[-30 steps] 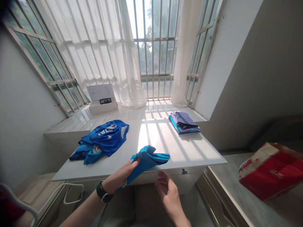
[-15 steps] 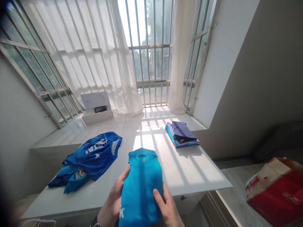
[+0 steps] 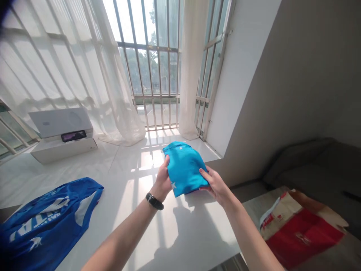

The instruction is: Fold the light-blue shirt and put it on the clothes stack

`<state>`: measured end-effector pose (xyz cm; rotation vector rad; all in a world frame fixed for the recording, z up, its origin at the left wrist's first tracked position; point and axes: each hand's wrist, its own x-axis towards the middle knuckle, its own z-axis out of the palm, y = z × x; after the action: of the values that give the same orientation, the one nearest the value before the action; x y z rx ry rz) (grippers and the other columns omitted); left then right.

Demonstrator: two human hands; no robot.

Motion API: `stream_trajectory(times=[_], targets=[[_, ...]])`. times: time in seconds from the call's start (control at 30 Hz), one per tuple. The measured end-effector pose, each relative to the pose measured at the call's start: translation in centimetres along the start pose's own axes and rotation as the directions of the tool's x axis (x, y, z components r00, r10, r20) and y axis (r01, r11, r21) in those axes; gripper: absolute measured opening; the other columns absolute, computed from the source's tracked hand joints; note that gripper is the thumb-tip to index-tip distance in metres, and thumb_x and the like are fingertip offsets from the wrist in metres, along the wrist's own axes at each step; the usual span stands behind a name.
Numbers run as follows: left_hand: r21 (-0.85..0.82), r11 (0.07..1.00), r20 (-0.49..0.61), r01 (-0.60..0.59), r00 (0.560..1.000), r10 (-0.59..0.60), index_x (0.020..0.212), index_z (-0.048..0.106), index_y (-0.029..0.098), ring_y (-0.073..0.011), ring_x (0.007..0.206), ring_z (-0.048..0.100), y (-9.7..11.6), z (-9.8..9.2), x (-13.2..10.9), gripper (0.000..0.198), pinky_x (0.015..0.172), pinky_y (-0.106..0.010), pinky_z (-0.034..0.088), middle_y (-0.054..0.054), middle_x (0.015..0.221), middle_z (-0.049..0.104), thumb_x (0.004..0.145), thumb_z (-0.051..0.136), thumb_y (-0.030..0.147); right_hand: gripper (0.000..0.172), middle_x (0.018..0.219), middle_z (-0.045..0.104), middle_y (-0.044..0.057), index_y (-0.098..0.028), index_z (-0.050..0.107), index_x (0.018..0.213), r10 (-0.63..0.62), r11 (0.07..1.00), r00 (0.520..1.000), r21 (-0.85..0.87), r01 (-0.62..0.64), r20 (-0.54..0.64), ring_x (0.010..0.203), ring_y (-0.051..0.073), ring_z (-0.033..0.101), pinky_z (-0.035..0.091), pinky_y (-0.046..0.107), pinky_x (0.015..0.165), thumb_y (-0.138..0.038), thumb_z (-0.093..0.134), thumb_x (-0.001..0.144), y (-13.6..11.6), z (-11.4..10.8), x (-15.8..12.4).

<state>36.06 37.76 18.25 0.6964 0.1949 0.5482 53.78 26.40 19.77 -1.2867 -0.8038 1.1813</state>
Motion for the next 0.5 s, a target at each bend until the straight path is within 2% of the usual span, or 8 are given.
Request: stream_trajectory(times=[0.07, 0.17, 0.3, 0.37, 0.43, 0.5], targets=[[-0.064, 0.997, -0.046, -0.037, 0.998, 0.034, 0.155, 0.037, 0.009, -0.0393, 0.138, 0.052, 0.2, -0.9, 4.3, 0.089, 0.118, -0.063, 0.034, -0.023, 0.146, 0.057, 0.097, 0.031, 0.076, 0.040, 0.081, 0.071, 0.003, -0.020, 0.067, 0.117, 0.009, 0.994, 1.000, -0.104, -0.012, -0.029, 0.061, 0.015, 0.064, 0.057, 0.024, 0.051, -0.047, 0.070, 0.088, -1.1, -1.8, 3.4], [-0.102, 0.994, -0.136, -0.029, 0.991, 0.015, 0.151, 0.043, 0.011, -0.0377, 0.133, 0.058, -1.2, -3.1, 7.9, 0.083, 0.116, -0.062, 0.038, -0.022, 0.143, 0.061, 0.096, 0.037, 0.074, 0.034, 0.080, 0.073, 0.004, -0.020, 0.067, 0.111, 0.058, 0.895, 0.991, -0.433, -0.106, -0.124, 0.065, 0.017, 0.068, 0.057, 0.026, 0.055, -0.048, 0.053, 0.097, 0.4, -3.6, 7.0], [-0.118, 0.992, -0.136, 0.038, 0.989, -0.054, 0.140, 0.054, 0.015, -0.0370, 0.128, 0.062, -4.0, -6.0, 8.8, 0.073, 0.110, -0.065, 0.043, -0.020, 0.132, 0.068, 0.096, 0.042, 0.072, 0.042, 0.067, 0.069, 0.003, -0.017, 0.066, 0.104, 0.087, 0.738, 0.973, -0.642, -0.208, -0.215, 0.050, 0.018, 0.065, 0.049, 0.027, 0.047, -0.051, 0.042, 0.102, 4.4, -4.5, 8.4], [-0.126, 0.990, -0.137, 0.065, 0.987, -0.082, 0.135, 0.057, 0.014, -0.0372, 0.126, 0.064, -4.4, -6.6, 8.8, 0.069, 0.108, -0.065, 0.045, -0.020, 0.126, 0.071, 0.096, 0.043, 0.069, 0.046, 0.067, 0.070, 0.004, -0.017, 0.066, 0.103, 0.060, 0.651, 0.969, -0.726, -0.219, -0.239, 0.049, 0.018, 0.065, 0.049, 0.028, 0.051, -0.051, 0.037, 0.103, 5.4, -4.5, 8.5], [-0.096, 0.993, -0.172, 0.068, 0.981, -0.084, 0.131, 0.060, 0.012, -0.0378, 0.123, 0.065, -3.9, -6.7, 8.8, 0.063, 0.106, -0.064, 0.048, -0.021, 0.122, 0.072, 0.097, 0.047, 0.064, 0.046, 0.072, 0.072, 0.008, -0.016, 0.068, 0.100, 0.024, 0.544, 0.965, -0.806, -0.233, -0.263, 0.060, 0.021, 0.070, 0.053, 0.031, 0.063, -0.050, 0.037, 0.104, 5.4, -4.5, 8.6], [-0.042, 0.997, -0.217, 0.058, 0.974, -0.066, 0.127, 0.061, 0.010, -0.0381, 0.121, 0.066, -2.8, -6.5, 8.7, 0.056, 0.106, -0.063, 0.049, -0.021, 0.119, 0.073, 0.096, 0.056, 0.056, 0.045, 0.083, 0.075, 0.016, -0.015, 0.070, 0.097, -0.014, 0.427, 0.957, -0.867, -0.258, -0.291, 0.081, 0.028, 0.074, 0.054, 0.038, 0.079, -0.047, 0.040, 0.103, 5.0, -4.5, 8.6]])
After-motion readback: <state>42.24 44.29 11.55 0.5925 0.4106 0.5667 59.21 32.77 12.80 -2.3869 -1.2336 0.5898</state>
